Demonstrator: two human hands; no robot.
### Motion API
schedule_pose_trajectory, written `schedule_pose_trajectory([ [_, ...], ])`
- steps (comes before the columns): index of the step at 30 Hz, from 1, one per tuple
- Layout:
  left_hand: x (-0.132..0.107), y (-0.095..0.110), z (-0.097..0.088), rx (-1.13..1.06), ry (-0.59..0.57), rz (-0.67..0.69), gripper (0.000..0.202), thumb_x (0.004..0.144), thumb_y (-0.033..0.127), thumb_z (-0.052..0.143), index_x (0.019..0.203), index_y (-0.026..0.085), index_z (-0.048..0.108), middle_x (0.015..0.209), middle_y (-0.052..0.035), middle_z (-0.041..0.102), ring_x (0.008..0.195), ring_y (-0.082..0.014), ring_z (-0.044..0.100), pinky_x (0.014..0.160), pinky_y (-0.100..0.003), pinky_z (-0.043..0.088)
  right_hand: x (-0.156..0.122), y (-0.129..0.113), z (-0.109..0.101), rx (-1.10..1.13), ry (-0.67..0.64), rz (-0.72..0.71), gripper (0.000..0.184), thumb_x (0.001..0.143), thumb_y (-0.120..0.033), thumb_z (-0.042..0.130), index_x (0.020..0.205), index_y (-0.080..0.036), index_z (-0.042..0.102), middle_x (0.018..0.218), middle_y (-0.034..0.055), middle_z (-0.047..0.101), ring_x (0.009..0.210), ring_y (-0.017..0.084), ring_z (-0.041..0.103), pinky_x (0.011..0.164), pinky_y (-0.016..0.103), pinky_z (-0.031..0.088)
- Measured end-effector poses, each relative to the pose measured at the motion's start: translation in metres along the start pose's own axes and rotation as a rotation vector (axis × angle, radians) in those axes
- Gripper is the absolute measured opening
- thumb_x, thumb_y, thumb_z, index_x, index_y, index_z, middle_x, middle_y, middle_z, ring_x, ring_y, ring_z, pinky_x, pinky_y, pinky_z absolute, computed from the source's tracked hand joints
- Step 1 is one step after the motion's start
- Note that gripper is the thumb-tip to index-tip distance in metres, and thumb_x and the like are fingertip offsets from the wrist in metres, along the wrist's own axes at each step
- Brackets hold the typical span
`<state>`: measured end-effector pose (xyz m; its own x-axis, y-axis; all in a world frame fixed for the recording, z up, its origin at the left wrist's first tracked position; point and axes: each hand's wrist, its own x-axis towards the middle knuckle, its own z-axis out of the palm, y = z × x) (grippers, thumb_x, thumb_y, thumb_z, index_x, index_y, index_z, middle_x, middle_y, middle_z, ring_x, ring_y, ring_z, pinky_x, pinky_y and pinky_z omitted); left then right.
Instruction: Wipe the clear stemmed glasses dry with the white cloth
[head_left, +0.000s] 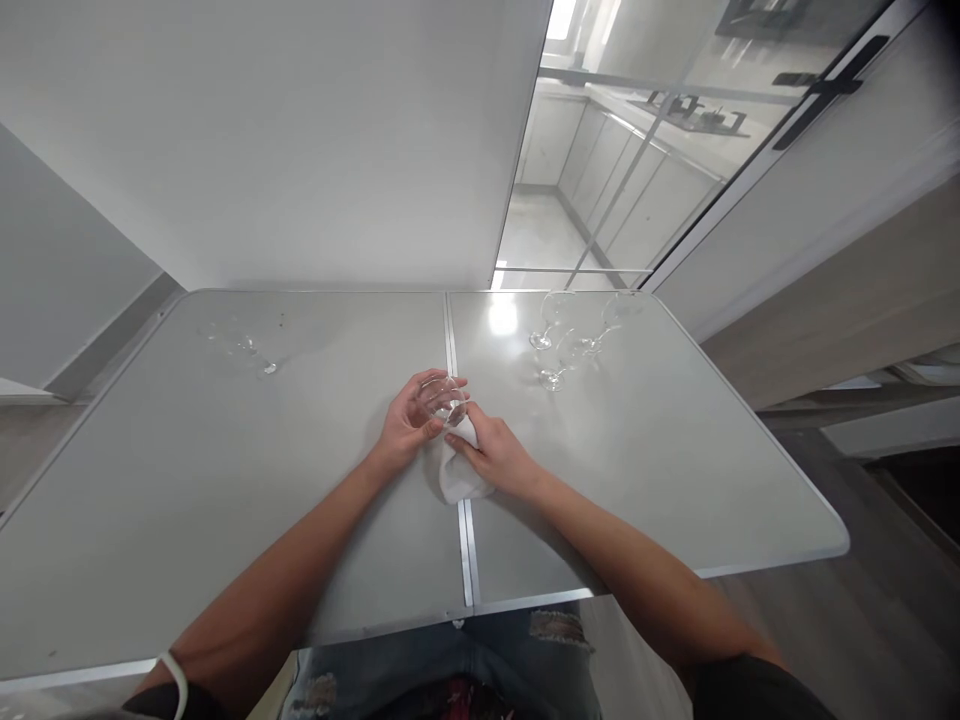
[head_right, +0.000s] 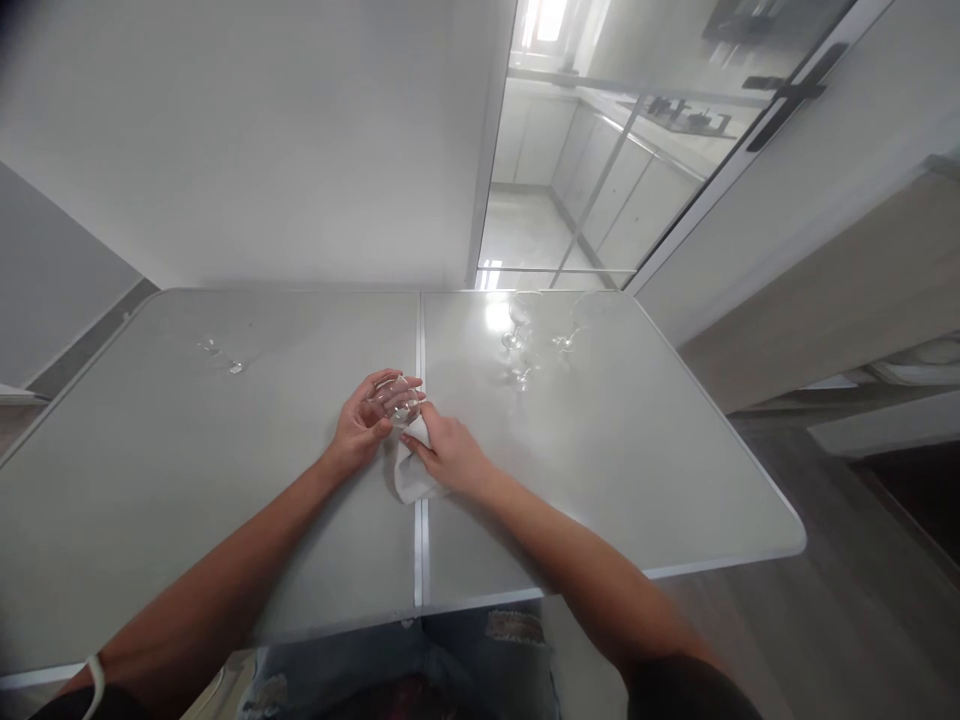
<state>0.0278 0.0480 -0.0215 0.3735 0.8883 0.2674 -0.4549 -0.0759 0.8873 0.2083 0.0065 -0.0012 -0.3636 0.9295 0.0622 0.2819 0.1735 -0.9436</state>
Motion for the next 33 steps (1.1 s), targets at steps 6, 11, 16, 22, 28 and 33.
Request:
schedule_pose_trajectory([
  [6, -0.002, 0.001, -0.003, -0.088, -0.049, -0.085, 0.079, 0.072, 0.055, 0.084, 0.135, 0.020, 0.053, 0.129, -0.0193, 0.064, 0.110, -0.0319, 0.069, 0.096, -0.046, 0.055, 0.000, -0.004, -0.013, 0.754, -0.484, 0.226, 0.044, 0.090, -0.062, 0.057, 0.100, -0.019, 0.055, 0.068, 0.0003, 0.058, 0.066, 0.023, 0.063, 0.067, 0.039, 0.053],
  [11, 0.003, -0.002, -0.001, -0.033, 0.023, -0.022, 0.070, 0.075, 0.047, 0.084, 0.132, 0.021, 0.053, 0.129, -0.0183, 0.064, 0.112, -0.0303, 0.069, 0.097, -0.045, 0.054, 0.002, 0.003, -0.007, 0.032, -0.031, 0.060, 0.023, 0.092, -0.041, 0.059, 0.100, -0.019, 0.060, 0.080, 0.0041, 0.064, 0.073, 0.020, 0.060, 0.069, 0.032, 0.047],
  [16, 0.003, -0.004, -0.002, -0.024, 0.038, -0.012, 0.069, 0.075, 0.044, 0.085, 0.132, 0.022, 0.054, 0.128, -0.0168, 0.064, 0.113, -0.0305, 0.068, 0.097, -0.044, 0.054, -0.001, 0.002, -0.001, -0.167, 0.106, 0.036, 0.019, 0.093, -0.039, 0.059, 0.095, -0.020, 0.061, 0.080, 0.0053, 0.065, 0.072, 0.020, 0.057, 0.070, 0.031, 0.044],
  [22, 0.000, 0.002, -0.002, -0.085, -0.004, -0.067, 0.074, 0.073, 0.049, 0.086, 0.132, 0.020, 0.052, 0.129, -0.0183, 0.062, 0.110, -0.0311, 0.069, 0.093, -0.044, 0.055, 0.004, -0.003, -0.010, 0.752, -0.188, 0.341, 0.044, 0.088, -0.062, 0.060, 0.093, -0.018, 0.059, 0.073, 0.0053, 0.066, 0.064, 0.022, 0.063, 0.062, 0.037, 0.054],
  [28, 0.005, 0.008, -0.001, -0.083, 0.051, 0.013, 0.068, 0.068, 0.044, 0.090, 0.121, 0.027, 0.052, 0.131, -0.0114, 0.056, 0.116, -0.0303, 0.065, 0.091, -0.043, 0.057, 0.009, 0.016, -0.018, 0.385, 0.690, 0.150, 0.042, 0.093, -0.064, 0.052, 0.101, -0.022, 0.056, 0.092, 0.0058, 0.066, 0.081, 0.020, 0.062, 0.073, 0.032, 0.052],
  [33, 0.006, 0.008, -0.001, 0.003, 0.115, 0.062, 0.069, 0.067, 0.044, 0.091, 0.124, 0.029, 0.054, 0.132, -0.0097, 0.051, 0.120, -0.0303, 0.062, 0.093, -0.044, 0.059, 0.006, 0.019, -0.013, 0.217, 0.738, 0.200, 0.046, 0.095, -0.066, 0.047, 0.109, -0.024, 0.057, 0.090, 0.0032, 0.062, 0.080, 0.018, 0.057, 0.071, 0.029, 0.048],
])
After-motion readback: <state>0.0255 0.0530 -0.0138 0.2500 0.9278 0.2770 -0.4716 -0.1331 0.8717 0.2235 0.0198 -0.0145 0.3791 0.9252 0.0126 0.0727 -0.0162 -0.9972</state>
